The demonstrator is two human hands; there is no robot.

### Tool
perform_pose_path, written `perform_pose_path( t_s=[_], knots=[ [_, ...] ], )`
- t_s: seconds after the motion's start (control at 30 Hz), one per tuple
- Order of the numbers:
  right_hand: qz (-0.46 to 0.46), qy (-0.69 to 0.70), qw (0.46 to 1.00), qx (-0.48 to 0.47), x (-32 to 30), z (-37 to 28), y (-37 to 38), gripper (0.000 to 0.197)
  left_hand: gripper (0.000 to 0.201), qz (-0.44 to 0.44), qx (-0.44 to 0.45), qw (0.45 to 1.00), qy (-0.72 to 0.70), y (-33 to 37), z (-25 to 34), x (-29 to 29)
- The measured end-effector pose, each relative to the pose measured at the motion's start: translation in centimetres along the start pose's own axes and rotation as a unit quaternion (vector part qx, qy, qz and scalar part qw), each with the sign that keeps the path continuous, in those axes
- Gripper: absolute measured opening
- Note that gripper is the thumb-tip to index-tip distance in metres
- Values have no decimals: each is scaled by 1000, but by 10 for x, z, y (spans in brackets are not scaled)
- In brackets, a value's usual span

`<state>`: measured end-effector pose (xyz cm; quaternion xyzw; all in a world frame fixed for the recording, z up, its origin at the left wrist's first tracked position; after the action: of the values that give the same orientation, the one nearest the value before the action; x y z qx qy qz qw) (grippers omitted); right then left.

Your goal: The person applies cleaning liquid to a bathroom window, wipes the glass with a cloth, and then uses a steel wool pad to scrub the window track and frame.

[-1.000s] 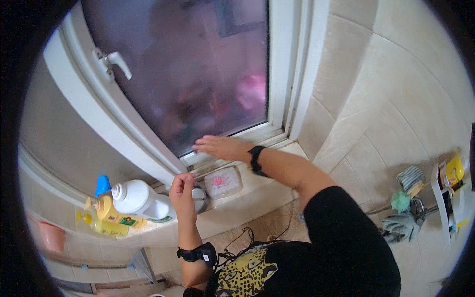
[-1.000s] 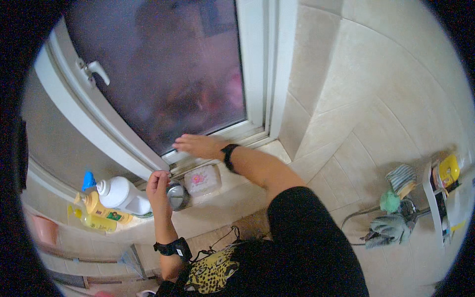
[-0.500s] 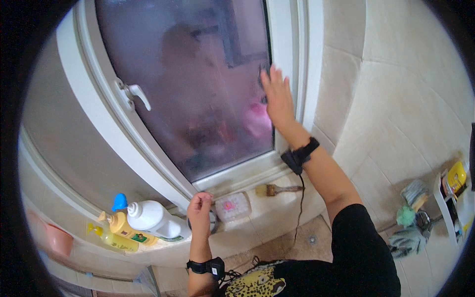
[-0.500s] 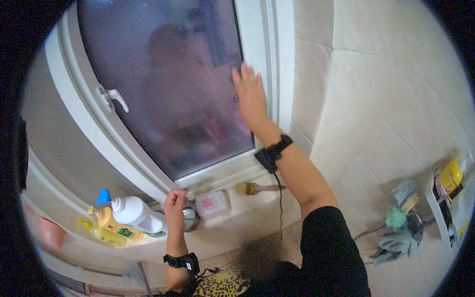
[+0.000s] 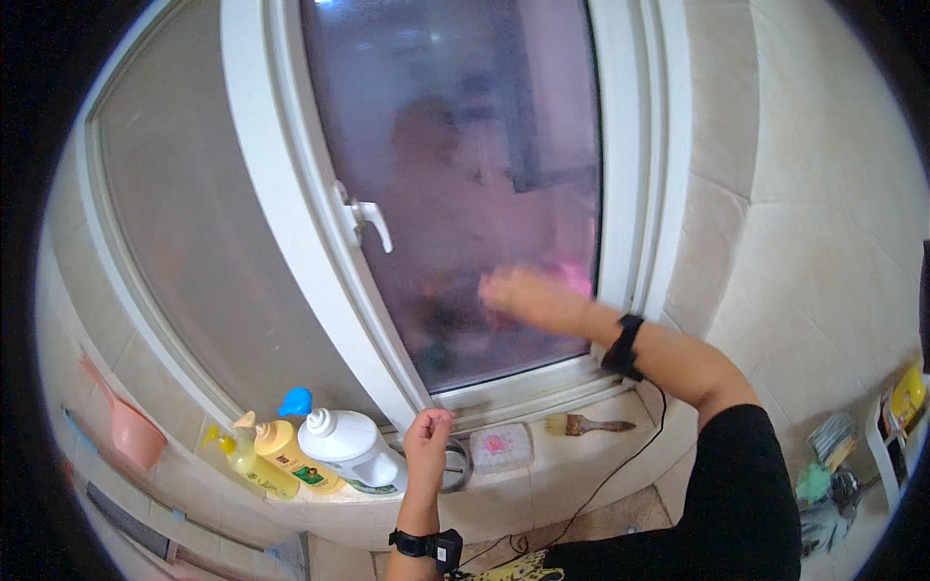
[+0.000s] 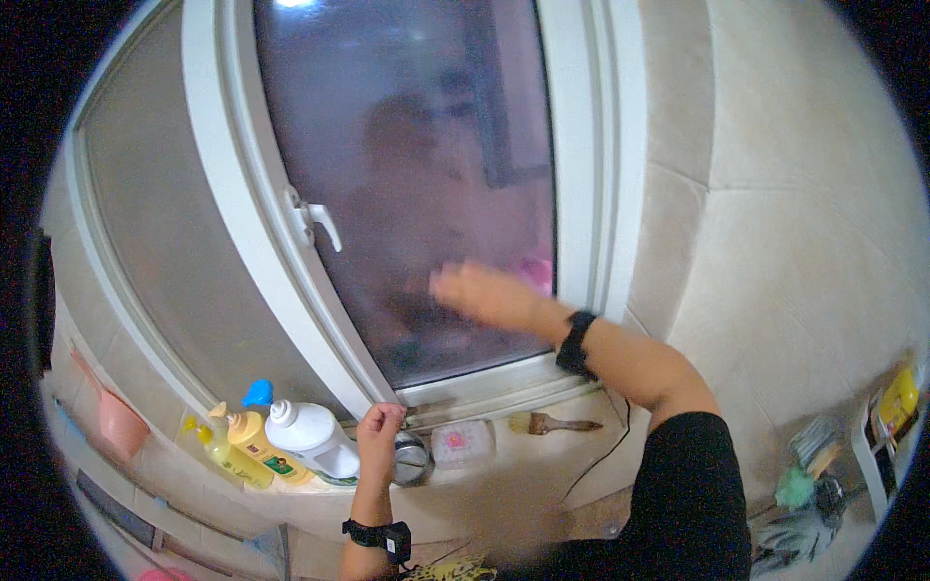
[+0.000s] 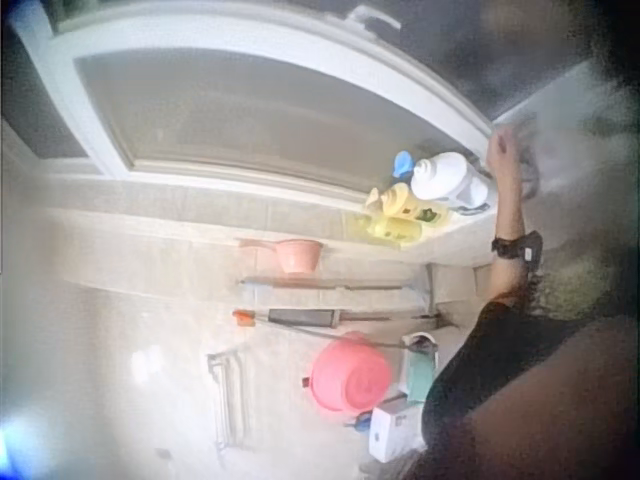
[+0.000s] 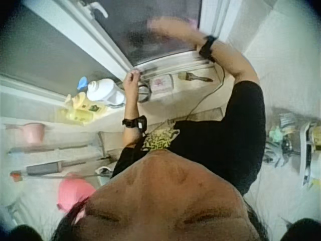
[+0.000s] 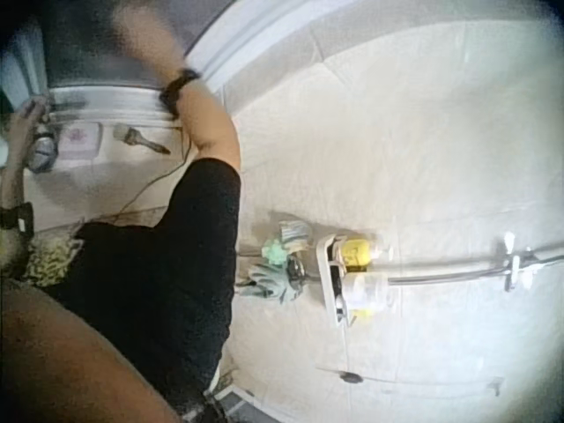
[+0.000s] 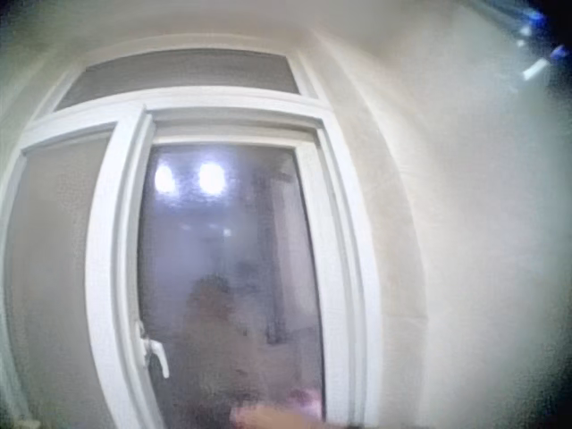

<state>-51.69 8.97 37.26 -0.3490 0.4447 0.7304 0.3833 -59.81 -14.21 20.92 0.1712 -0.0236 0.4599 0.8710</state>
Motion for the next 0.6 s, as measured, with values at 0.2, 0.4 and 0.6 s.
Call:
perform_pose_path(
  t_s=[0.2,0.4,0.6],
  knots=[
    [285,-51,934,210,-64,49,49,45,11,-14,-17,1000,22,0,6,16],
    [134,-54,971,-192,76,-51,61,40,10,0,22,1000,15,-3,40,2],
    [275,-158,948,-36,-44,-8,106,46,8,40,10,999,5,-22,39,-33]
  ],
)
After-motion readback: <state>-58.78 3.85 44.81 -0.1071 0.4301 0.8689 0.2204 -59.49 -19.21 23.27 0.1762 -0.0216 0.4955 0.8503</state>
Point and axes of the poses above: each hand's wrist, its own y-axis towards the middle knuckle, its own x-axis out of the palm, z = x × y, the point moved 4 cm from there along y, towards the middle knuckle, and after that the axes turned 4 degrees about -y, right-handed, at the moved point
